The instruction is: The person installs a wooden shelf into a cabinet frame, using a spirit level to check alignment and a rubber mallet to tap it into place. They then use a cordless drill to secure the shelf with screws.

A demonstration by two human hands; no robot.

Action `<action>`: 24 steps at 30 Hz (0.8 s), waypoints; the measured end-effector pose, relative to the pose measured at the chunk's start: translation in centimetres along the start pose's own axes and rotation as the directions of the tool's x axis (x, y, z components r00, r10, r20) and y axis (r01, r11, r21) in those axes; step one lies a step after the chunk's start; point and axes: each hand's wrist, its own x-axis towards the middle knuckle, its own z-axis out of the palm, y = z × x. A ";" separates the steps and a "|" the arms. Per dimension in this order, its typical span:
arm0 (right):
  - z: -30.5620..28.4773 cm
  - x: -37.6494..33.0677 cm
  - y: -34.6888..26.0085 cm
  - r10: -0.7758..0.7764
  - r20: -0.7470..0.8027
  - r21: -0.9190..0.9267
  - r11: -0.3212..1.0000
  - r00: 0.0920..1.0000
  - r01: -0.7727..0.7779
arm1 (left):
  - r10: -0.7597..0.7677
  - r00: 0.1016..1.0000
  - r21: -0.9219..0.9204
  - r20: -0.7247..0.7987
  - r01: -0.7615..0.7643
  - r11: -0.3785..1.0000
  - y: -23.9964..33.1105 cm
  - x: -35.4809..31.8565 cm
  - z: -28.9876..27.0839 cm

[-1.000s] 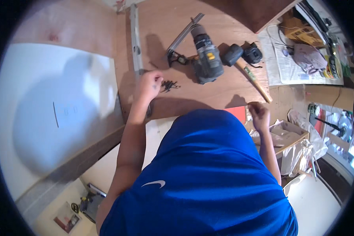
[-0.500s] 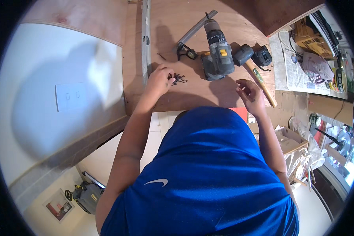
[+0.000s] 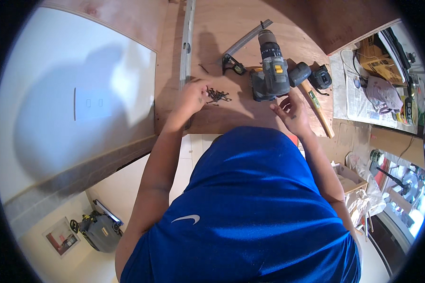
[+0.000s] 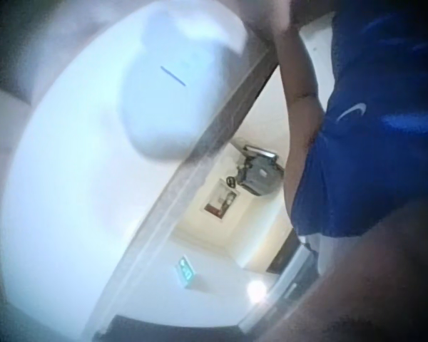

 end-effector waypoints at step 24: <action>0.7 1.7 -0.6 -0.151 -0.064 -0.037 0.988 0.986 0.149 | 0.121 0.986 -0.030 -0.110 -0.125 0.992 -0.1 0.0 2.4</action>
